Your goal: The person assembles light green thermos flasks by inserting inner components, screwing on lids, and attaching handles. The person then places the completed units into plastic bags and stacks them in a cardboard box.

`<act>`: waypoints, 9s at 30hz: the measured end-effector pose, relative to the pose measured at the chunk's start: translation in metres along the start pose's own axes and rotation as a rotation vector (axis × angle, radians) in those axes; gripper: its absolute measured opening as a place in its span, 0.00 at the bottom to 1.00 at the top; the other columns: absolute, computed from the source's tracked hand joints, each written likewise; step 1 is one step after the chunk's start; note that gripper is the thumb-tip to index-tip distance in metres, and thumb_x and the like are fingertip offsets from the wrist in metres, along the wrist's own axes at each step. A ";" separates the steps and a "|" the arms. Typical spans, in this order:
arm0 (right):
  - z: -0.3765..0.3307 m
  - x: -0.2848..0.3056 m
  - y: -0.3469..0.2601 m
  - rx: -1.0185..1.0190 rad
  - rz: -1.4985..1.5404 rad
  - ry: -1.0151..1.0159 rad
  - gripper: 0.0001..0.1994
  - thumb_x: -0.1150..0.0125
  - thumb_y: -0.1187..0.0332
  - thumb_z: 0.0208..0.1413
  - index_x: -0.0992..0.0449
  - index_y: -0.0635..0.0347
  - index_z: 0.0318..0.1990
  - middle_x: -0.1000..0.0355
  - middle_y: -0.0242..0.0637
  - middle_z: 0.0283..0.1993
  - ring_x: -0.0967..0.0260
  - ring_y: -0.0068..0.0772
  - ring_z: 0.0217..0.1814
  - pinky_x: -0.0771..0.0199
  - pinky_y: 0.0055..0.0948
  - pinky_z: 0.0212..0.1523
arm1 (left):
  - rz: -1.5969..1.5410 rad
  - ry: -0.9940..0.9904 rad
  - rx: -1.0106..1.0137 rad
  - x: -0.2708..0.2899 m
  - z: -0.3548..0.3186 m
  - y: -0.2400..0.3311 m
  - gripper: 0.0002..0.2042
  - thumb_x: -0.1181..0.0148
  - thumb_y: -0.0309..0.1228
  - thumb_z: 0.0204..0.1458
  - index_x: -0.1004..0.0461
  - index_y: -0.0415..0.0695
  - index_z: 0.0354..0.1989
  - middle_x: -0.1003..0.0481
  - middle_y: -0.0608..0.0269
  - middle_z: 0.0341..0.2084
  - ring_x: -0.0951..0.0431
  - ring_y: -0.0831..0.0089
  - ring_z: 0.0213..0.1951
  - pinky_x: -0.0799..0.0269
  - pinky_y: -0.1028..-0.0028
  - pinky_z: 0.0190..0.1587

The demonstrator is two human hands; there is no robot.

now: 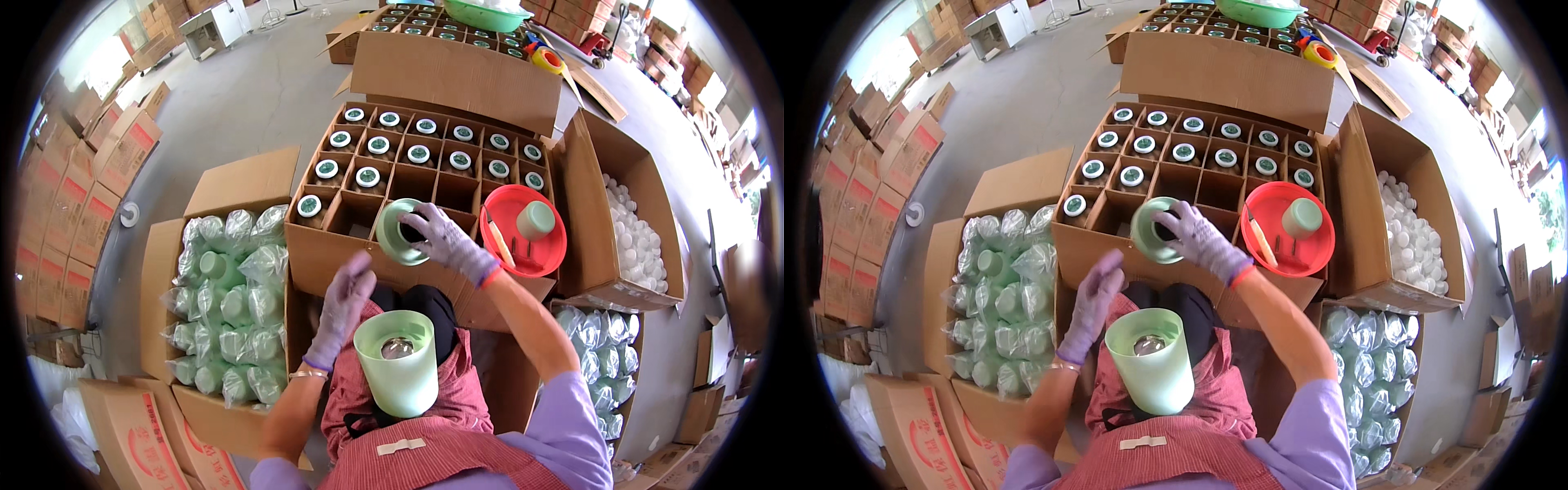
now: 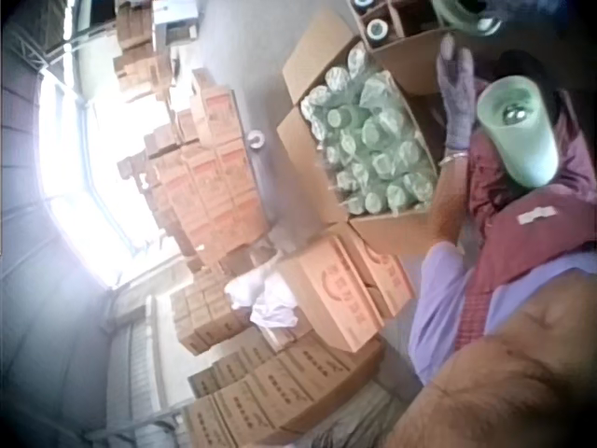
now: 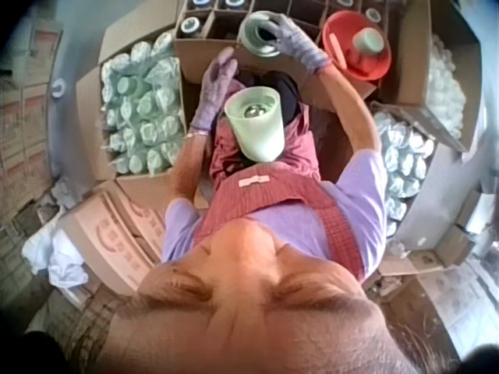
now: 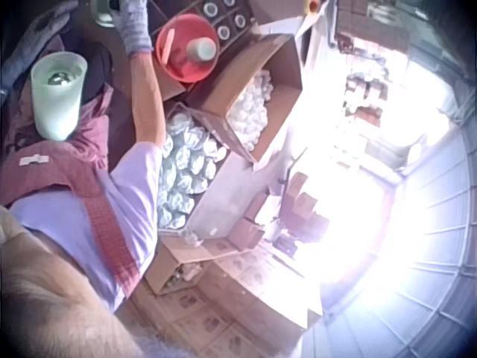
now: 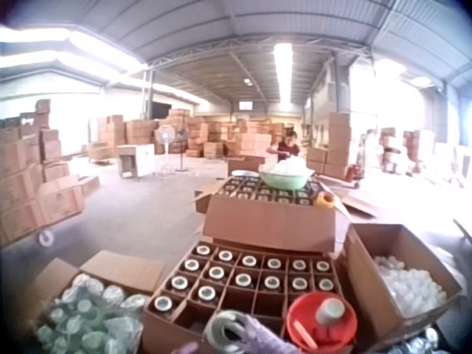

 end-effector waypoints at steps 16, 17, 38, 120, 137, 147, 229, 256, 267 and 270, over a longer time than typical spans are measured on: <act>-0.085 0.011 -0.054 -0.743 0.505 -0.117 0.15 0.48 0.63 0.62 0.24 0.65 0.47 0.25 0.37 0.26 0.25 0.29 0.22 0.24 0.29 0.27 | 0.455 -0.613 -0.681 0.012 -0.023 0.034 0.26 0.36 0.48 0.51 0.24 0.45 0.55 0.26 0.54 0.54 0.29 0.53 0.56 0.34 0.58 0.61; -0.091 0.008 -0.056 -0.815 0.724 -0.105 0.15 0.45 0.63 0.60 0.24 0.64 0.48 0.23 0.43 0.32 0.22 0.39 0.33 0.22 0.33 0.37 | 0.465 -0.687 -0.609 0.015 -0.030 0.028 0.26 0.40 0.50 0.55 0.24 0.45 0.56 0.26 0.54 0.54 0.29 0.54 0.57 0.35 0.58 0.62; -0.123 0.042 -0.117 -0.076 0.610 -0.312 0.28 0.49 0.56 0.63 0.38 0.64 0.66 0.39 0.53 0.65 0.41 0.53 0.67 0.42 0.41 0.68 | -0.077 -0.186 -0.147 -0.015 -0.089 -0.004 0.23 0.54 0.39 0.66 0.36 0.36 0.63 0.32 0.56 0.60 0.34 0.66 0.62 0.42 0.66 0.66; -0.129 0.063 -0.129 0.062 0.487 0.428 0.23 0.58 0.56 0.68 0.33 0.66 0.58 0.36 0.51 0.58 0.36 0.52 0.59 0.39 0.44 0.64 | 0.106 -0.252 -0.107 -0.013 -0.059 0.069 0.08 0.42 0.24 0.54 0.20 0.36 0.39 0.18 0.56 0.38 0.20 0.66 0.47 0.27 0.68 0.54; -0.135 0.050 -0.116 -0.226 0.475 0.364 0.28 0.63 0.50 0.69 0.39 0.63 0.64 0.40 0.45 0.64 0.46 0.37 0.70 0.47 0.36 0.70 | -0.012 -0.108 0.148 -0.018 -0.063 0.052 0.16 0.53 0.17 0.49 0.20 0.36 0.43 0.19 0.56 0.39 0.21 0.67 0.46 0.30 0.72 0.56; -0.142 0.054 -0.117 -0.229 0.659 0.340 0.32 0.59 0.51 0.66 0.45 0.65 0.69 0.50 0.53 0.71 0.54 0.51 0.75 0.53 0.41 0.72 | -0.043 0.025 0.280 -0.021 -0.063 0.069 0.10 0.46 0.20 0.51 0.21 0.36 0.39 0.18 0.56 0.36 0.20 0.65 0.44 0.29 0.71 0.54; -0.100 0.072 -0.077 -0.387 -0.035 -0.088 0.15 0.39 0.57 0.57 0.28 0.61 0.39 0.26 0.46 0.32 0.25 0.49 0.35 0.24 0.43 0.35 | 1.168 -0.510 -0.076 0.009 -0.105 0.067 0.33 0.42 0.32 0.46 0.41 0.41 0.64 0.22 0.44 0.41 0.20 0.49 0.39 0.23 0.58 0.43; -0.396 0.276 0.226 -1.872 -0.520 -0.297 0.34 0.36 0.56 0.52 0.38 0.47 0.68 0.39 0.45 0.69 0.38 0.49 0.69 0.35 0.65 0.58 | 0.315 -0.190 0.085 0.078 -0.096 -0.023 0.23 0.47 0.29 0.52 0.32 0.39 0.59 0.26 0.55 0.49 0.24 0.60 0.49 0.27 0.62 0.52; -0.375 0.270 0.191 -1.180 -0.625 0.581 0.23 0.33 0.71 0.50 0.30 0.60 0.55 0.25 0.57 0.48 0.26 0.57 0.51 0.24 0.47 0.46 | -1.216 -0.127 0.407 0.033 -0.114 -0.064 0.21 0.60 0.31 0.61 0.36 0.33 0.60 0.29 0.50 0.56 0.26 0.57 0.54 0.27 0.55 0.58; -0.304 0.235 0.105 -0.825 -0.170 0.852 0.15 0.37 0.76 0.55 0.27 0.61 0.50 0.24 0.43 0.39 0.25 0.36 0.42 0.23 0.34 0.40 | -1.329 -0.115 0.332 -0.005 -0.102 -0.029 0.19 0.59 0.28 0.63 0.36 0.32 0.59 0.28 0.47 0.55 0.24 0.56 0.54 0.24 0.58 0.57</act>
Point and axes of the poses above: each hand's wrist, its own z-axis towards the middle knuckle, its own x-axis out of the back of the hand, y = z × x, the point moved 2 cm from there along z, towards the middle knuckle
